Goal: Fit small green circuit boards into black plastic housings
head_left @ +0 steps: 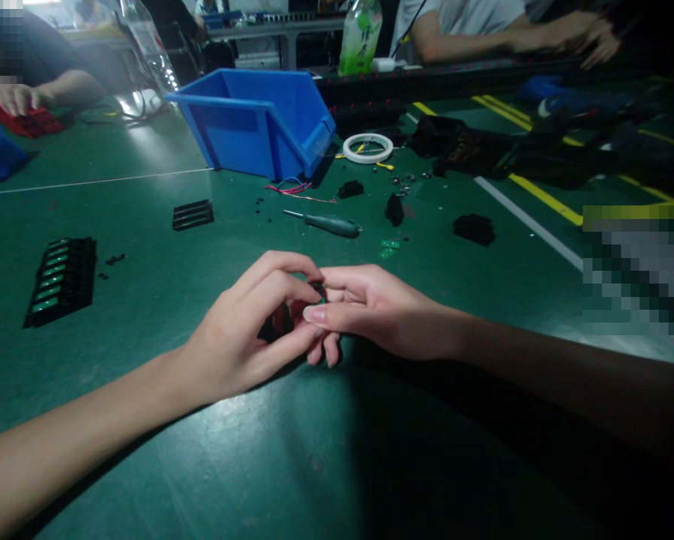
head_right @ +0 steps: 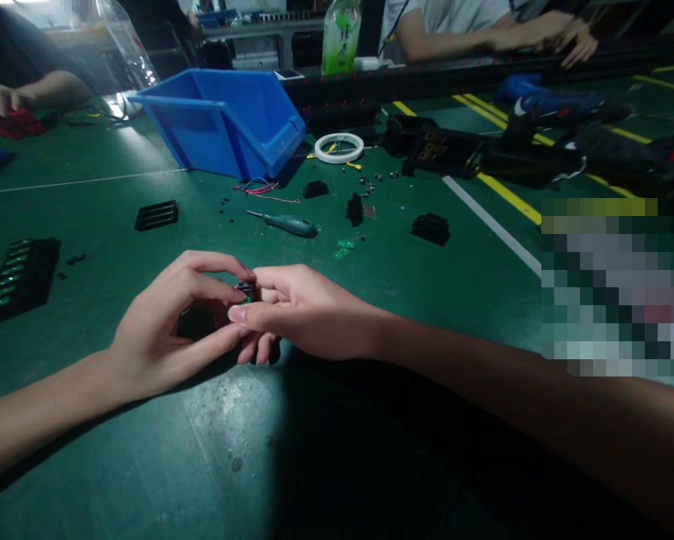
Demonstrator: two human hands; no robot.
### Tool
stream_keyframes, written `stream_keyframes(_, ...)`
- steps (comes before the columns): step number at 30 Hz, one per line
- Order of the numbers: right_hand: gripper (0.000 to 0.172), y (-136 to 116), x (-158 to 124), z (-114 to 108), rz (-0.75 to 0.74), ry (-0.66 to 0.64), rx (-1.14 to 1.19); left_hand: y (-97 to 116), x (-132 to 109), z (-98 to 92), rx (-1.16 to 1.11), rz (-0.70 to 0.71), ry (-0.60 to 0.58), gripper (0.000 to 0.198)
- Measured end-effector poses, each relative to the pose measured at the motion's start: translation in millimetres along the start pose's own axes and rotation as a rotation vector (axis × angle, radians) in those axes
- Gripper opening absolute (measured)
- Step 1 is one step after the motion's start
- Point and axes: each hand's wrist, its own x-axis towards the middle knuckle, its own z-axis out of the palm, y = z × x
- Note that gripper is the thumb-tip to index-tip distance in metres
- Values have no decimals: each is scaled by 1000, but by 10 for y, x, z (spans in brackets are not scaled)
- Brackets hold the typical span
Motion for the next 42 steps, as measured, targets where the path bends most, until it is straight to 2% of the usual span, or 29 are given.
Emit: stream_keyframes(42,33,-17,11,-12,12,-4,17,7,3,5,-49,-30,6,21)
